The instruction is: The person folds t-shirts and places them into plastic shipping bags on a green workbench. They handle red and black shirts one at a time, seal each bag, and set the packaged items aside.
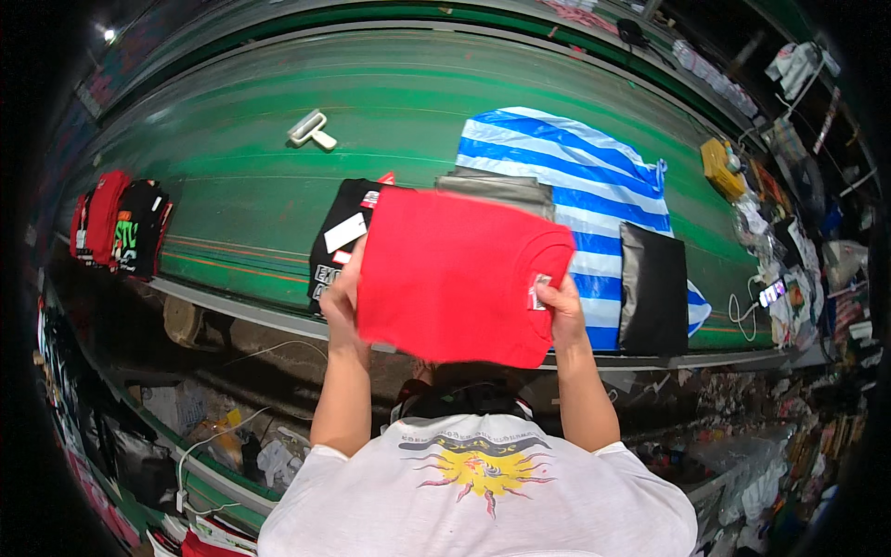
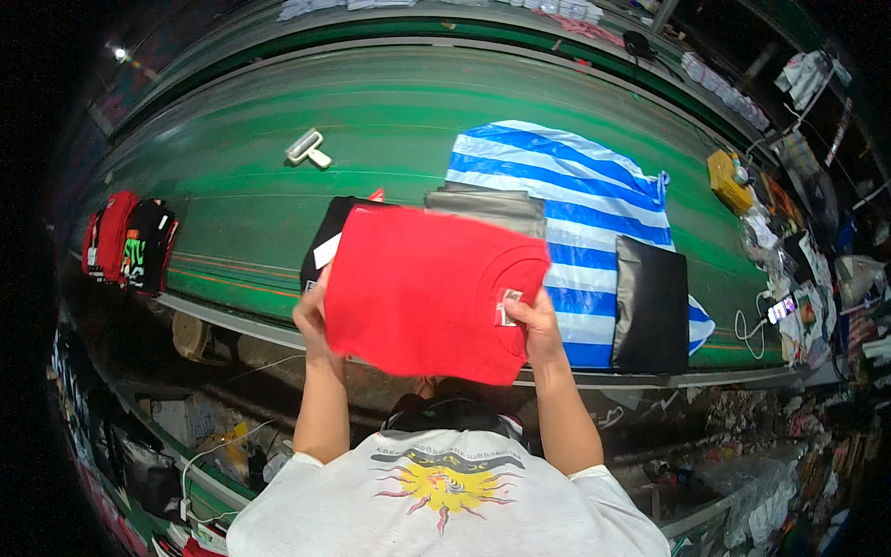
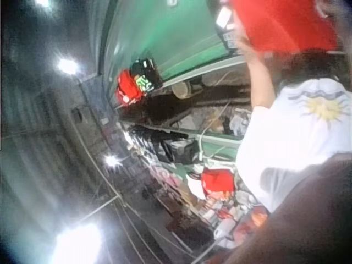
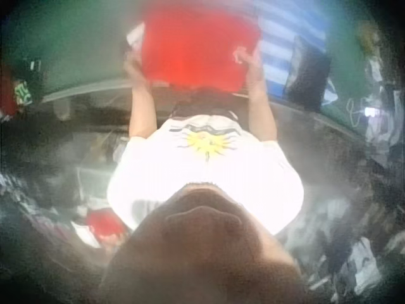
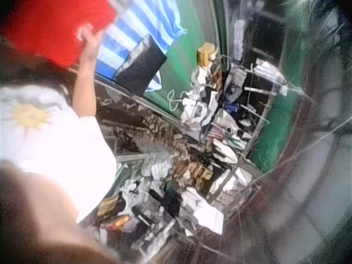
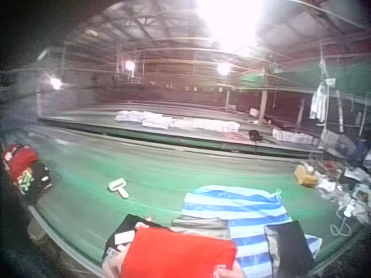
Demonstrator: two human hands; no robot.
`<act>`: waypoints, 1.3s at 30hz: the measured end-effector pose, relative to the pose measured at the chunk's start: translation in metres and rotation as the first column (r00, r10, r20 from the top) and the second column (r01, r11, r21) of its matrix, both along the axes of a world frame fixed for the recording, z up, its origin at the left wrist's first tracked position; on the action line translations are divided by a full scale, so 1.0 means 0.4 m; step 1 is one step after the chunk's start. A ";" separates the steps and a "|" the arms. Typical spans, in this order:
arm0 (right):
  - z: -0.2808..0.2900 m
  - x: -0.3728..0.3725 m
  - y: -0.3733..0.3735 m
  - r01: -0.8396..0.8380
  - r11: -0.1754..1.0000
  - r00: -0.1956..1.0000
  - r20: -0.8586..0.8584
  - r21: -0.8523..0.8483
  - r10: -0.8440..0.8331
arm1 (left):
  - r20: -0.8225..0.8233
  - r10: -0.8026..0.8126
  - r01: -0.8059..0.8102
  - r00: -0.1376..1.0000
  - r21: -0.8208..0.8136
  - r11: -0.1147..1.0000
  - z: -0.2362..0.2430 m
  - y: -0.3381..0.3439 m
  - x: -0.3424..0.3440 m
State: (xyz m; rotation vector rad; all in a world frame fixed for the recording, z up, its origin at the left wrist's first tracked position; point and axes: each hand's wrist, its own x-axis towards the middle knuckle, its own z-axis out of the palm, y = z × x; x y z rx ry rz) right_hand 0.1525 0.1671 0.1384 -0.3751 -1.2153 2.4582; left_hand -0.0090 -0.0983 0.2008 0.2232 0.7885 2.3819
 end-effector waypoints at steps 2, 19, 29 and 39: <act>0.050 0.038 0.006 0.159 0.987 0.979 -0.129 -0.024 -0.161 | 0.120 -0.169 0.117 0.978 0.353 0.928 -0.054 0.062 -0.032; -0.337 0.209 0.121 0.397 0.859 0.876 0.414 -0.322 -0.250 | 0.172 -0.207 0.269 0.963 -0.668 0.693 -0.376 0.318 0.181; -0.309 0.192 0.132 0.161 0.980 0.842 0.535 -0.119 -0.073 | -0.409 -0.534 -0.155 0.740 -0.876 0.457 -0.482 0.289 0.150; -0.120 0.136 0.111 -0.538 0.506 0.715 0.683 0.674 -0.149 | -0.414 -0.766 -0.237 0.492 -0.910 0.340 -0.324 0.396 0.156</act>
